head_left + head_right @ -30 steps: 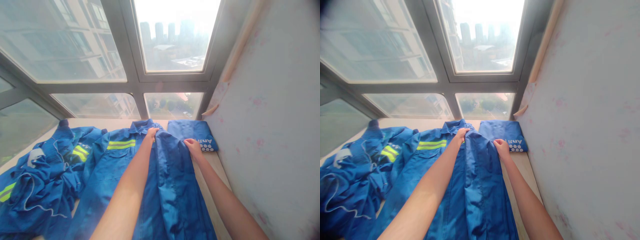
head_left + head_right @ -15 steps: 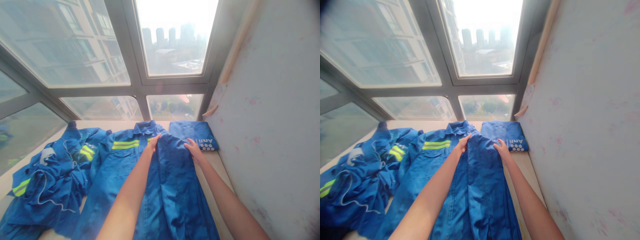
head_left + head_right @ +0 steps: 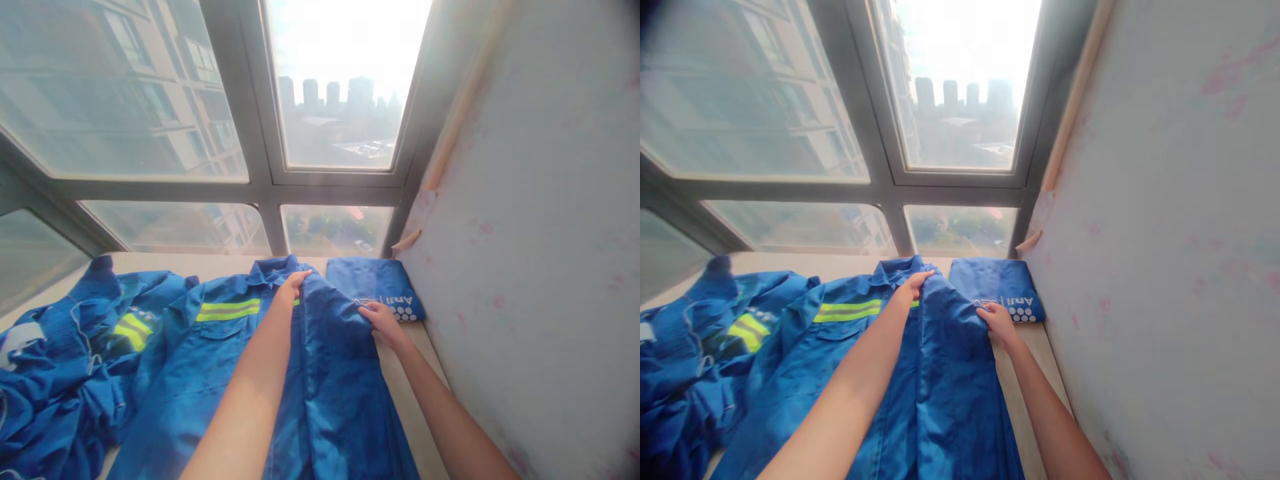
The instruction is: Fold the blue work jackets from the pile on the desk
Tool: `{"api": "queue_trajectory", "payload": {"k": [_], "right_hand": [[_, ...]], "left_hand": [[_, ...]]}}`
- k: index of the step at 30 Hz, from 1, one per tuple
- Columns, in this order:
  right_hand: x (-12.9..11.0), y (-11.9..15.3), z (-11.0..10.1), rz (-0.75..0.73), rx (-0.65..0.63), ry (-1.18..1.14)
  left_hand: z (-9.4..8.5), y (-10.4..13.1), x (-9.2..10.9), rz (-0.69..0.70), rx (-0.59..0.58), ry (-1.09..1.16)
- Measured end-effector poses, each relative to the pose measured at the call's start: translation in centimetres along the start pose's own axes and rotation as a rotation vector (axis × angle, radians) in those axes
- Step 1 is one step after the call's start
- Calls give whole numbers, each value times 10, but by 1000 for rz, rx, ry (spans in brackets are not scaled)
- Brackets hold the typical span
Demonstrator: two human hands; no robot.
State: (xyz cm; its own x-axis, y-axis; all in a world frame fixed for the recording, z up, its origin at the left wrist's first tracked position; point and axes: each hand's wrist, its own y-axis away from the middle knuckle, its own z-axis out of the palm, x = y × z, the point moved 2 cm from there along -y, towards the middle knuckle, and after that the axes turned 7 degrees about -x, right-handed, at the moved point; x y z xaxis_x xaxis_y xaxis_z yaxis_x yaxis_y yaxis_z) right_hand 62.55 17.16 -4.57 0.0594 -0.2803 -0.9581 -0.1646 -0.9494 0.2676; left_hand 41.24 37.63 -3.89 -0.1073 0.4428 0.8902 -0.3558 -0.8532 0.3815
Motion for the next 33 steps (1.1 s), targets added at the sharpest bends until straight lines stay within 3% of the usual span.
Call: {"api": "queue_trajectory", "payload": {"k": [3,7,12,15,18,22,24,28,33], "right_hand": [[13,-6,-2,14,104,-8],[26,-11,-2,-47,261,-128],[30,16,-14,-9,234,-244],[41,60,-20,-28,314,-96],[63,114,-15,30,314,172],[87,182,-5,89,228,565],[93,211,-2,93,189,685],[102,253,9,99,103,797],[106,272,31,-85,32,804]], "left_hand": [[-1,-2,-8,-87,12,-8],[3,3,-12,-54,117,-56],[8,39,-9,56,304,-232],[7,96,-25,110,398,-363],[13,178,-66,108,401,-499],[35,290,-136,-73,115,-961],[46,333,-162,-146,7,-1047],[62,388,-188,-159,-99,-1080],[72,417,-207,80,-150,-1277]]}}
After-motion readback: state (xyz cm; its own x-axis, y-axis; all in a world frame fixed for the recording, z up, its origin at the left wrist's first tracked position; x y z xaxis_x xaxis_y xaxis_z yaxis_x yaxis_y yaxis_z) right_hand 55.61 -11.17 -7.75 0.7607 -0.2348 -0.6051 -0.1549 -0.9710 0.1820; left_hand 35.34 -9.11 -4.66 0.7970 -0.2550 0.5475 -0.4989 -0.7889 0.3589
